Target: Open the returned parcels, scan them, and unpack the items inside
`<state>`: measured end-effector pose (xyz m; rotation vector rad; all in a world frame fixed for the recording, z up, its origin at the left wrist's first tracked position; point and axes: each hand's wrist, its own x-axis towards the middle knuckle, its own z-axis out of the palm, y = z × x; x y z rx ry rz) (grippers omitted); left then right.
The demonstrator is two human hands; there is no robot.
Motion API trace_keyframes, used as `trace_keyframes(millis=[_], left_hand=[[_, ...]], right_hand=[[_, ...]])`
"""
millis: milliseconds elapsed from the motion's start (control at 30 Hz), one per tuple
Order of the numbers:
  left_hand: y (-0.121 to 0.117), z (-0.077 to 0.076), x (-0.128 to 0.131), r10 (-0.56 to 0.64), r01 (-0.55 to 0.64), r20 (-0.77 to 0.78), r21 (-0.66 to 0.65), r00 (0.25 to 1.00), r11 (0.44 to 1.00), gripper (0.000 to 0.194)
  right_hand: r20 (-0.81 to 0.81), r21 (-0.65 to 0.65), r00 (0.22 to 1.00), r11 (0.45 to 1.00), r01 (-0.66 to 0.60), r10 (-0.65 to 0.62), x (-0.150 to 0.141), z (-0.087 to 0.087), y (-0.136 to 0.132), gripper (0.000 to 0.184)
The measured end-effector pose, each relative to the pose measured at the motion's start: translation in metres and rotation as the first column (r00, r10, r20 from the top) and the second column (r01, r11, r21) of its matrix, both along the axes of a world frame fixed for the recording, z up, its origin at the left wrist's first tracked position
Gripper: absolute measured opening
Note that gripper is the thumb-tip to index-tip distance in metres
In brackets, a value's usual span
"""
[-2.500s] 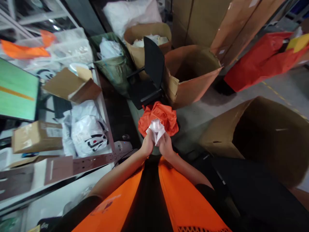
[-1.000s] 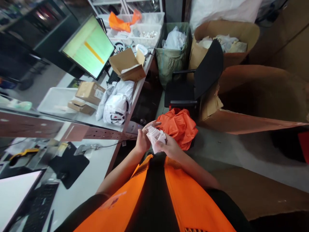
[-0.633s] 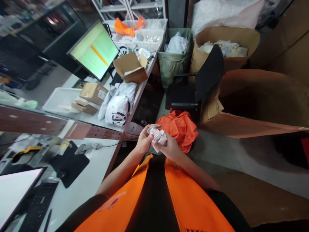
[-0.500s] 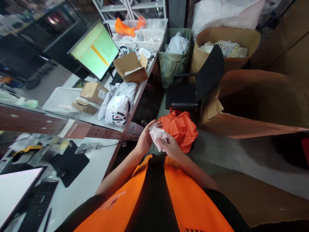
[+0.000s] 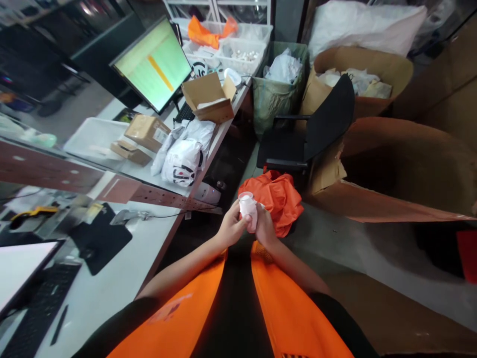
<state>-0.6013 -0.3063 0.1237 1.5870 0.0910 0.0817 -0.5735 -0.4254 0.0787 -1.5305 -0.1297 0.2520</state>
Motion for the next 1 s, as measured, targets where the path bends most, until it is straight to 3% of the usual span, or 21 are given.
trace_keyframes(millis=[67, 133, 200, 267, 400, 467, 567, 667, 733, 800, 900, 1000], left_hand=[[-0.001, -0.008, 0.002, 0.072, -0.095, -0.104, -0.231, 0.992, 0.968, 0.06], [0.002, -0.012, 0.004, 0.114, -0.203, -0.21, -0.476, 0.971, 0.856, 0.059], [0.009, -0.011, 0.007, 0.065, -0.237, -0.286, -0.623, 0.956, 0.745, 0.057], [0.017, -0.008, 0.008, -0.076, -0.191, -0.329, -0.706, 0.941, 0.682, 0.054], [0.027, -0.009, 0.005, -0.44, -0.053, -0.31, -0.862, 0.843, 0.505, 0.054], [0.027, -0.012, 0.004, -0.579, 0.015, -0.29, -0.886, 0.762, 0.463, 0.061], [0.027, -0.015, 0.002, -0.707, 0.114, -0.252, -0.898, 0.661, 0.426, 0.066], [0.028, -0.013, 0.0, -0.759, 0.162, -0.192, -0.917, 0.622, 0.365, 0.062], [0.028, -0.012, 0.0, -0.759, 0.154, -0.19, -0.922, 0.622, 0.357, 0.059], [0.029, -0.012, 0.0, -0.736, 0.119, -0.225, -0.916, 0.638, 0.383, 0.058], [0.033, -0.012, -0.001, -0.69, 0.089, -0.285, -0.887, 0.665, 0.453, 0.062], [0.039, -0.01, -0.006, -0.629, 0.144, -0.303, -0.818, 0.716, 0.557, 0.069]], right_hand=[[0.021, -0.002, 1.0, 1.0, 0.003, -0.003, -0.002, -0.002, 0.001, 0.055], [0.098, -0.029, 0.995, 0.999, 0.038, -0.035, 0.0, -0.002, -0.002, 0.052], [0.183, -0.059, 0.98, 0.995, 0.084, -0.072, 0.006, 0.0, -0.01, 0.049], [0.21, -0.042, 0.977, 0.997, 0.058, -0.048, 0.017, 0.005, -0.019, 0.048], [0.251, 0.009, 0.946, 0.977, -0.215, 0.206, 0.045, 0.024, -0.03, 0.05], [0.269, -0.025, 0.9, 0.937, -0.349, 0.342, 0.056, 0.034, -0.031, 0.051], [0.199, 0.025, 0.846, 0.86, -0.51, 0.496, 0.063, 0.041, -0.032, 0.048], [0.1, 0.171, 0.815, 0.797, -0.579, 0.57, 0.062, 0.04, -0.037, 0.049], [0.073, 0.233, 0.831, 0.8, -0.553, 0.552, 0.061, 0.039, -0.042, 0.051], [0.062, 0.266, 0.879, 0.841, -0.472, 0.474, 0.061, 0.039, -0.048, 0.054], [0.055, 0.263, 0.933, 0.896, -0.357, 0.356, 0.064, 0.043, -0.057, 0.058], [0.056, 0.211, 0.949, 0.925, -0.315, 0.311, 0.068, 0.049, -0.065, 0.061]])
